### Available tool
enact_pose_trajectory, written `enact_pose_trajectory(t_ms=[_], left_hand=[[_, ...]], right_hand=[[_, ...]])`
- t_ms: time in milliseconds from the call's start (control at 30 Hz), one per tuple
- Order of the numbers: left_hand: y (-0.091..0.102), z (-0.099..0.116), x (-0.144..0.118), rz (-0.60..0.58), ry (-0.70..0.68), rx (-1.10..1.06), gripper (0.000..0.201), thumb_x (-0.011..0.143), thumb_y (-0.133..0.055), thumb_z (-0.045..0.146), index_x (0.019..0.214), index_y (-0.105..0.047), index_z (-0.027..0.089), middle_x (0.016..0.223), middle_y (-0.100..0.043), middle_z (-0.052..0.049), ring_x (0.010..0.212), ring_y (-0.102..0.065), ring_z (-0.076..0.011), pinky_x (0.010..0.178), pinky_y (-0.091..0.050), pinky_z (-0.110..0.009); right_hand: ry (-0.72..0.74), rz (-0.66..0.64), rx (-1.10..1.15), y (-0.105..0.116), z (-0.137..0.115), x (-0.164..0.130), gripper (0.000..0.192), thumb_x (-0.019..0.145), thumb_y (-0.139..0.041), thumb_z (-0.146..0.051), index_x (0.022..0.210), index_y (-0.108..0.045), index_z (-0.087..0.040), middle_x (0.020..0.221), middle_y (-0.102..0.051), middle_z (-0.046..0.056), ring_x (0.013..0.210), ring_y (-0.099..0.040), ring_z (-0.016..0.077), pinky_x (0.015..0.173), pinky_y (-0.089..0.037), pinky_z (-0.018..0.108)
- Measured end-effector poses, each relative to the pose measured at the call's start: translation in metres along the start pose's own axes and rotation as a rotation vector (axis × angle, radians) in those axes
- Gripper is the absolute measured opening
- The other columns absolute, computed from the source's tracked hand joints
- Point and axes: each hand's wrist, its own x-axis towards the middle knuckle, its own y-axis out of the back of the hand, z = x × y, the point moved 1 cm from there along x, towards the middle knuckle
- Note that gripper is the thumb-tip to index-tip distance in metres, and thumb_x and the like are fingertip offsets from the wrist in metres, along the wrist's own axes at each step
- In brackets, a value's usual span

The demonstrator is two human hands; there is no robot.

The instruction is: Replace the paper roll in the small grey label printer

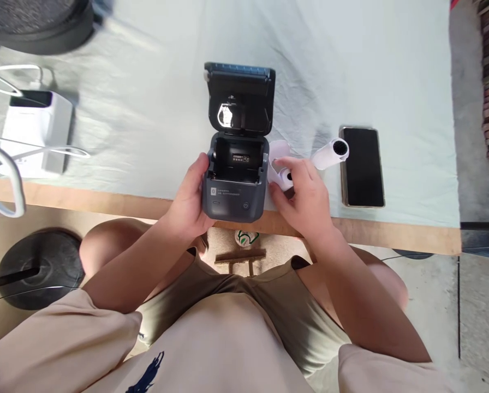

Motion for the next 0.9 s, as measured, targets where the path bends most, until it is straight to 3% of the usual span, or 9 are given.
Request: enact_pose_trajectory(t_ms=[167,400,600,700,900], left_hand=[[0.0009,0.0012,-0.0015,0.013,-0.017,0.012,0.037,0.106,-0.079,0.057,0.108,-0.086,0.021,0.11,-0.092,-0.008,0.14,-0.082,-0.0393,0.116,-0.072,-0.045],[-0.0012,0.0034,-0.0013,0.042,-0.015,0.003,0.033,0.114,-0.068,0.048,0.104,-0.084,0.021,0.105,-0.091,-0.006,0.132,-0.085,-0.036,0.109,-0.074,-0.043],[-0.0027,0.004,-0.0008,0.109,0.025,-0.018,0.053,0.121,-0.054,0.057,0.099,-0.085,0.019,0.102,-0.091,-0.008,0.128,-0.087,-0.035,0.11,-0.074,-0.045],[-0.0011,0.0046,-0.0012,0.129,0.048,-0.031,0.053,0.119,-0.058,0.061,0.1,-0.085,0.02,0.101,-0.091,-0.007,0.131,-0.086,-0.0358,0.114,-0.072,-0.046],[-0.0007,0.0036,-0.0018,0.052,0.011,0.0,0.043,0.119,-0.058,0.052,0.102,-0.083,0.021,0.106,-0.091,-0.006,0.143,-0.081,-0.0353,0.119,-0.071,-0.043]], right_hand=[[0.005,0.055,-0.01,-0.0058,-0.0002,-0.0041,0.031,0.101,-0.066,-0.033,0.13,-0.071,-0.023,0.112,-0.071,0.007,0.088,-0.06,0.0136,0.071,-0.048,0.025],[-0.013,0.05,-0.025,-0.007,0.0015,-0.0087,0.032,0.101,-0.066,-0.035,0.131,-0.07,-0.024,0.114,-0.071,0.007,0.094,-0.061,0.0162,0.078,-0.051,0.029],[-0.041,0.021,-0.031,-0.0089,0.0036,-0.0095,0.038,0.104,-0.062,-0.042,0.136,-0.067,-0.022,0.12,-0.07,0.011,0.1,-0.064,0.0186,0.082,-0.055,0.032],[-0.058,-0.003,-0.034,-0.0076,0.0034,-0.0088,0.045,0.104,-0.062,-0.047,0.141,-0.065,-0.021,0.123,-0.069,0.012,0.103,-0.065,0.0197,0.083,-0.056,0.033],[-0.117,-0.05,0.01,-0.0033,-0.0007,-0.0068,0.037,0.103,-0.064,-0.046,0.131,-0.063,-0.022,0.115,-0.065,0.008,0.08,-0.051,0.0113,0.071,-0.048,0.029]])
